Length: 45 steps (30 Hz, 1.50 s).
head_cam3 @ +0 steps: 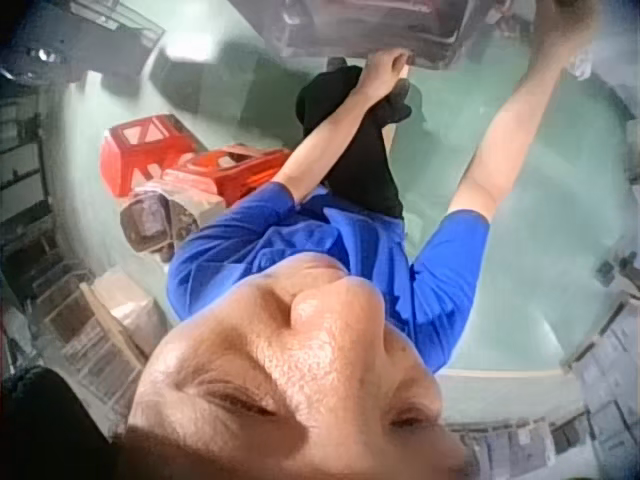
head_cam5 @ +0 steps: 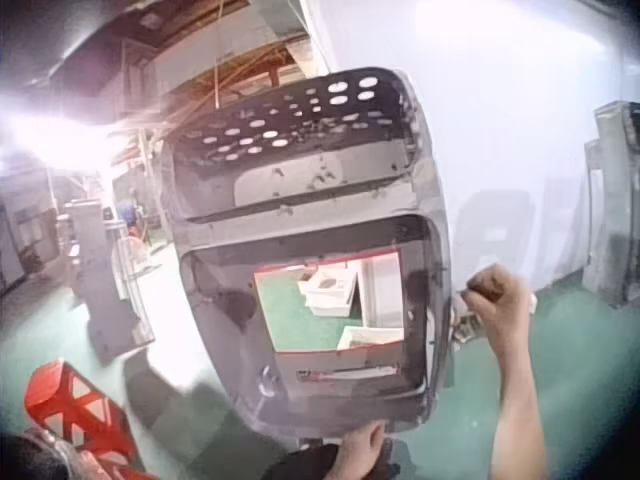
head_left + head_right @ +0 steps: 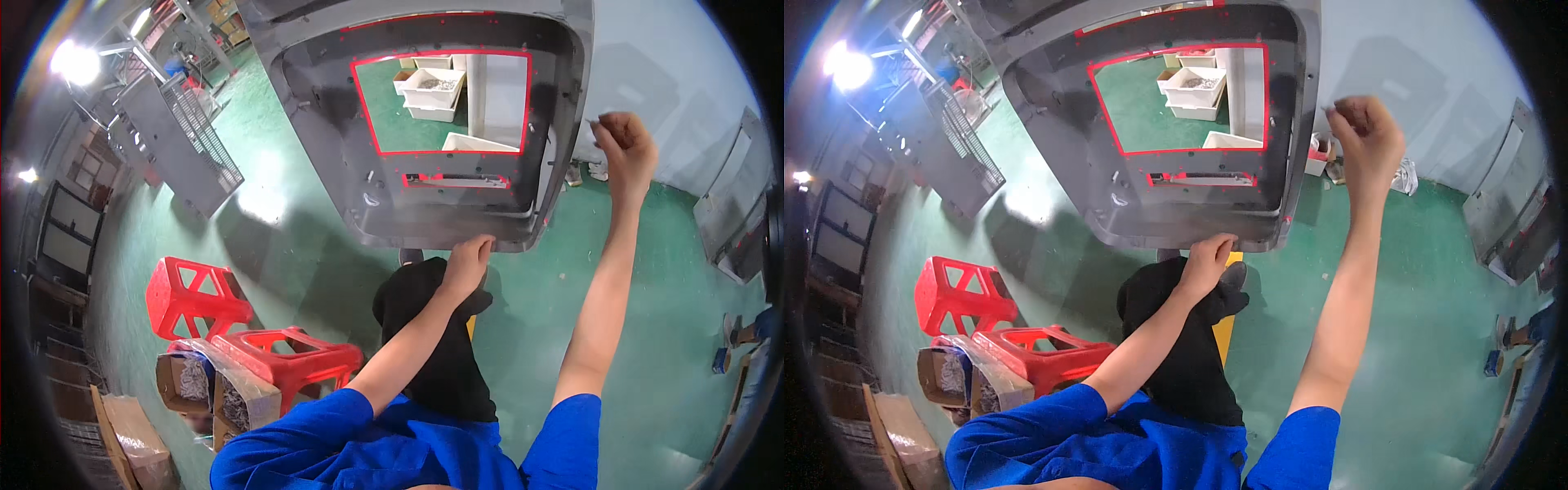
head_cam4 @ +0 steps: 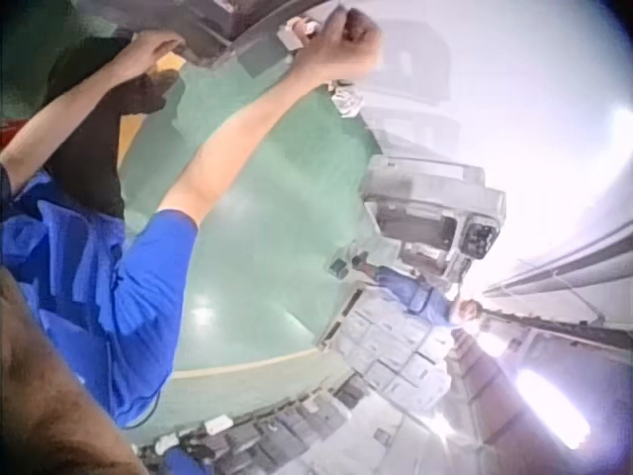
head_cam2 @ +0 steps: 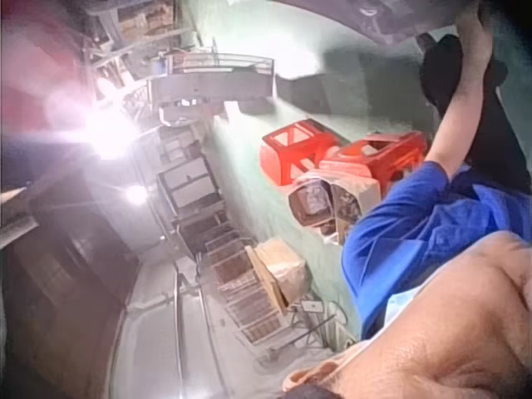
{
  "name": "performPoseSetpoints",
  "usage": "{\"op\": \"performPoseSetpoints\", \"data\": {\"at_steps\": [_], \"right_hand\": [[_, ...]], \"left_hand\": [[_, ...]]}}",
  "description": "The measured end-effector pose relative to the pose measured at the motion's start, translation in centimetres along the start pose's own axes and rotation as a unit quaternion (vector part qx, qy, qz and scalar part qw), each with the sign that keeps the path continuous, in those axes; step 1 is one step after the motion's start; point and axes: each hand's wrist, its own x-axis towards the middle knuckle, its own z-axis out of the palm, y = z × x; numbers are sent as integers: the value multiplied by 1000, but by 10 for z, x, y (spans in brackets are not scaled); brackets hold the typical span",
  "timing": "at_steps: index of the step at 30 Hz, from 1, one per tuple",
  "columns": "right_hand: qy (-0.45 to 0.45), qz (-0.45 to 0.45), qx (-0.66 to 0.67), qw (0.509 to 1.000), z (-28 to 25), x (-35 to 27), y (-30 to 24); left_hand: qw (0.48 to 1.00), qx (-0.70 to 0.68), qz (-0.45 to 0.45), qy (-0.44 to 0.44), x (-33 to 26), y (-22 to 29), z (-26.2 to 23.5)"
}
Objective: The recorder is manually inserting and securing small metal components or fasteners into a larger metal enclosure housing.
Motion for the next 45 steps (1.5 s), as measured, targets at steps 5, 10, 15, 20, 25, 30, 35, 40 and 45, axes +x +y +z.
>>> {"op": "performPoseSetpoints", "data": {"at_steps": [5, 10, 15, 20, 25, 30, 35, 40, 45], "right_hand": [[-284, 225, -123, 924, -11, -51, 98], [1, 188, 87, 978, 30, -47, 155], [137, 126, 276, 943, 40, -49, 58], [-249, -35, 48, 967, 40, -126, -5], [-350, -252, -168, 886, 55, -152, -2], [-348, -332, -243, 842, 66, -150, -6], [-439, -85, -38, 894, 62, -120, -9], [-175, -104, 52, 978, 83, -27, -4], [-52, -70, 87, 992, 118, 59, -5]], "left_hand": [[986, -156, -49, 31, -3, -14, -2], [851, -488, -181, -66, 8, 13, -11], [828, -530, -177, -51, 7, 10, -16], [843, -510, -164, -50, 7, 19, -11], [830, -524, -187, -23, 8, 19, 2], [811, -554, -184, 47, 13, 25, 15], [805, -563, -186, 1, 11, 10, 4], [883, -420, -204, 43, 18, 18, 9], [951, -282, -116, 59, 35, -1, 33]]}}
